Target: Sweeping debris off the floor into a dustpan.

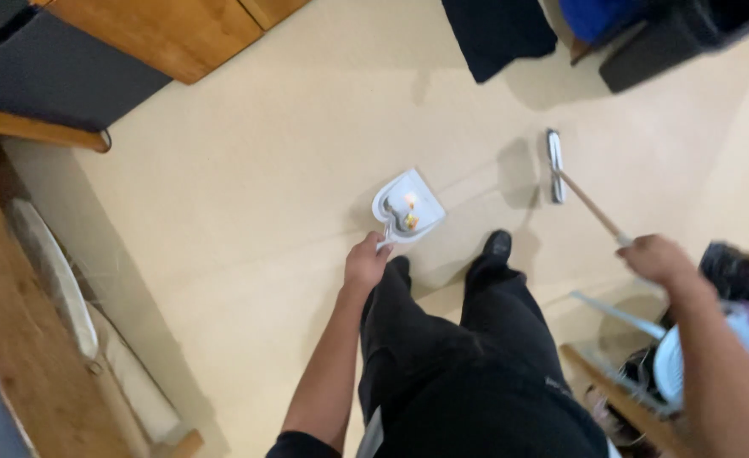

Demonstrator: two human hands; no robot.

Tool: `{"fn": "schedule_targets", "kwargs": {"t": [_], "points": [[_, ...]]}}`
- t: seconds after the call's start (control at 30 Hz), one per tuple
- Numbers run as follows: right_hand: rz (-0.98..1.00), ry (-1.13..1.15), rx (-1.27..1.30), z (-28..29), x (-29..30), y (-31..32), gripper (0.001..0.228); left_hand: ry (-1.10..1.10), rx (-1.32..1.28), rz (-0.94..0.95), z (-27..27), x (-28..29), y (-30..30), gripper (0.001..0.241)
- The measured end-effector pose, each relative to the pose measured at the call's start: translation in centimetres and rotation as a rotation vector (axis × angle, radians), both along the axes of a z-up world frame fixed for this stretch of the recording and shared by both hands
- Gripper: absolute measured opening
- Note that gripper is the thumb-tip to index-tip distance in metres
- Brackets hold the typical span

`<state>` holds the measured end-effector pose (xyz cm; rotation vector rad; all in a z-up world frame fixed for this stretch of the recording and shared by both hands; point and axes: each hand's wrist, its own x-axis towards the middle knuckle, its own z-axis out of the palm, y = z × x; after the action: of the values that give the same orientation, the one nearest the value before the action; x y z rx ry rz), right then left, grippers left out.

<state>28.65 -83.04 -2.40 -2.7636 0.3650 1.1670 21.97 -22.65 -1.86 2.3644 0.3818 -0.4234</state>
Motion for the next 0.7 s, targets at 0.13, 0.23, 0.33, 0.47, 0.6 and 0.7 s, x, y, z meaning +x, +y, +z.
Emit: {"fn": "schedule_targets", "kwargs": {"t": [0.13,0.23,0.33,0.47,0.6,0.7], "points": [[0.199,0.026,-0.049,-6.3,1.4,4.9,0.047,0.010,0.007,0.003,0.6,0.1,-5.3,0.029],[0.246,0.126,0.099,-6.2,-0.3,8.8,0.049,0.026,0.004,0.028,1.9,1.1,-9.7,0.027],[0.338,0.197,0.164,-1.4,0.5,8.7,0.045,0.025,0.021,0.079,2.6,1.5,-12.7,0.026],[0.317,0.053,0.256,1.2,6.4,-1.1,0.040,0.012,0.037,0.125,3.9,3.9,-15.3,0.026],[0.048,-0.002,0.226,8.0,13.3,-8.5,0.046,0.107,0.036,0.171,4.9,3.8,-17.3,0.026],[0.216,-0.122,0.054,5.8,18.7,-14.1,0.039,0.082,0.013,0.203,4.8,5.1,-18.6,0.024]]}}
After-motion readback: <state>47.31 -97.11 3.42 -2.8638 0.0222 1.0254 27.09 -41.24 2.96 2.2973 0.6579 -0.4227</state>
